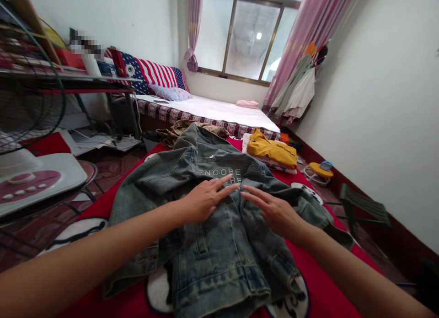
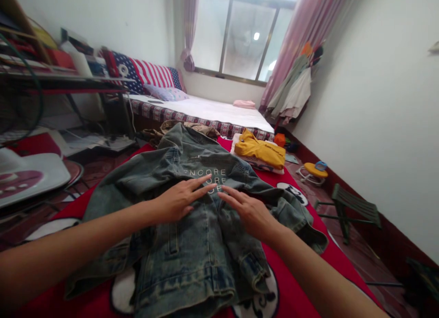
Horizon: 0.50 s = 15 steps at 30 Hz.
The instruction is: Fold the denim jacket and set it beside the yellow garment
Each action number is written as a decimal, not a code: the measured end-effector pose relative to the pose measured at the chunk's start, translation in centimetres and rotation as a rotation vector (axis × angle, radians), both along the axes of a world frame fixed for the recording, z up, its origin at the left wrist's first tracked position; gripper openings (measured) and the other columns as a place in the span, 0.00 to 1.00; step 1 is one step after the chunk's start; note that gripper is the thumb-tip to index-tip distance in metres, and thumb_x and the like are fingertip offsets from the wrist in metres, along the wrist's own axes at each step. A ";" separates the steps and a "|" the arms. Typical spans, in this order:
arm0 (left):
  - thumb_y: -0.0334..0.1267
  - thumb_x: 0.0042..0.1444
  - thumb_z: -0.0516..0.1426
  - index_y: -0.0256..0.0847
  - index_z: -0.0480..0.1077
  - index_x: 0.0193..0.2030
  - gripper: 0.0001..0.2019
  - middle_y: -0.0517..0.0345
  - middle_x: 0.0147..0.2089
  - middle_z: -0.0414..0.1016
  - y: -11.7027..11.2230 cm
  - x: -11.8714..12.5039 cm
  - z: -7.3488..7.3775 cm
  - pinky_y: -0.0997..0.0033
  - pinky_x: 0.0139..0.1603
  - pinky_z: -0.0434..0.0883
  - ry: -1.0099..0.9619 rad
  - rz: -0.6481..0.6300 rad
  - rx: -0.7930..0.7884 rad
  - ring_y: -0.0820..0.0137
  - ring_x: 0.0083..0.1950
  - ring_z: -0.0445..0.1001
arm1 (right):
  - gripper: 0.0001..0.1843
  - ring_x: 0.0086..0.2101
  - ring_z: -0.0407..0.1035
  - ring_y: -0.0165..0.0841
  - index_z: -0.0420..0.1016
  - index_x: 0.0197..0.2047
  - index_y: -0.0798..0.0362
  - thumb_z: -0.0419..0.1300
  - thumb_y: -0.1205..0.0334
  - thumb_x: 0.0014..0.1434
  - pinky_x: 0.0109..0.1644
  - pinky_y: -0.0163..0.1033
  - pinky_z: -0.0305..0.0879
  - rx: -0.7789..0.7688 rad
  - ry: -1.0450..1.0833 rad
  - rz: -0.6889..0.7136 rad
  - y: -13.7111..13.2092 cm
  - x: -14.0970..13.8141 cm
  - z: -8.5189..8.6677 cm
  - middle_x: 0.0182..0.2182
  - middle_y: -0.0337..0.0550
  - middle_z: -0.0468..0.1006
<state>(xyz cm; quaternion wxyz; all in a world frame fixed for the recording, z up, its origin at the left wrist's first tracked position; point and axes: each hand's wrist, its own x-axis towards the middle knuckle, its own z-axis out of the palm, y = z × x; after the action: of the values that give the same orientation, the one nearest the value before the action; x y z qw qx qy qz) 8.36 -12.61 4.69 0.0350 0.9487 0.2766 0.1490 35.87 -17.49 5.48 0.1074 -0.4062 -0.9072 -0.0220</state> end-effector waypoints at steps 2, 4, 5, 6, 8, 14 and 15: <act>0.23 0.45 0.55 0.47 0.36 0.74 0.50 0.48 0.73 0.50 1.4 0.8 -0.3 0.61 0.62 0.64 0.039 0.009 -0.120 0.58 0.69 0.59 | 0.44 0.55 0.68 0.37 0.53 0.70 0.42 0.47 0.80 0.52 0.54 0.41 0.69 -0.078 -0.062 0.036 0.8 -1.3 -0.3 0.64 0.43 0.64; 0.23 0.46 0.53 0.45 0.41 0.74 0.47 0.49 0.66 0.65 1.9 0.7 -0.3 0.65 0.55 0.69 0.083 0.007 -0.188 0.60 0.61 0.69 | 0.37 0.46 0.72 0.38 0.60 0.67 0.45 0.47 0.77 0.56 0.47 0.40 0.70 -0.109 -0.109 0.015 1.3 -1.5 -0.4 0.53 0.47 0.74; 0.23 0.46 0.52 0.45 0.49 0.72 0.44 0.50 0.61 0.71 1.7 0.3 -0.1 0.66 0.52 0.70 0.108 0.006 -0.191 0.60 0.57 0.72 | 0.32 0.43 0.73 0.38 0.66 0.63 0.48 0.47 0.76 0.57 0.45 0.41 0.70 -0.113 -0.115 -0.014 1.5 -1.1 -0.3 0.47 0.48 0.75; 0.22 0.45 0.51 0.45 0.60 0.67 0.38 0.52 0.55 0.75 1.5 -0.3 0.2 0.67 0.49 0.70 0.132 0.003 -0.181 0.60 0.52 0.74 | 0.28 0.40 0.72 0.38 0.70 0.59 0.50 0.47 0.74 0.58 0.44 0.41 0.69 -0.108 -0.098 -0.054 1.6 -0.3 -0.1 0.43 0.49 0.75; 0.22 0.42 0.51 0.44 0.76 0.48 0.26 0.55 0.46 0.78 1.0 -2.5 1.2 0.69 0.44 0.69 0.179 -0.012 -0.165 0.62 0.45 0.75 | 0.21 0.39 0.71 0.38 0.75 0.50 0.52 0.48 0.72 0.58 0.44 0.40 0.67 -0.091 0.009 -0.148 1.6 1.9 0.8 0.41 0.50 0.75; 0.27 0.41 0.52 0.42 0.76 0.29 0.13 0.58 0.32 0.75 1.8 -13.5 7.2 0.72 0.42 0.67 0.127 0.182 -0.151 0.64 0.40 0.73 | 0.07 0.33 0.70 0.38 0.75 0.30 0.51 0.55 0.62 0.52 0.38 0.41 0.64 -0.074 0.505 -0.401 -0.6 7.2 4.5 0.30 0.44 0.75; 0.28 0.41 0.53 0.43 0.77 0.30 0.12 0.58 0.31 0.75 2.0 -15.4 8.2 0.72 0.42 0.68 0.100 0.231 -0.137 0.64 0.40 0.73 | 0.07 0.32 0.69 0.38 0.74 0.28 0.51 0.56 0.60 0.51 0.36 0.41 0.64 -0.106 0.558 -0.439 -1.2 7.4 5.1 0.28 0.43 0.75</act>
<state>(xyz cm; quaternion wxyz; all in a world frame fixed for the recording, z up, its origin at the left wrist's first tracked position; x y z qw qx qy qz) -7.08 -10.57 12.88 0.0685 0.9121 0.3951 0.0852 43.32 -18.70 10.60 0.3224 -0.5866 -0.7340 0.1145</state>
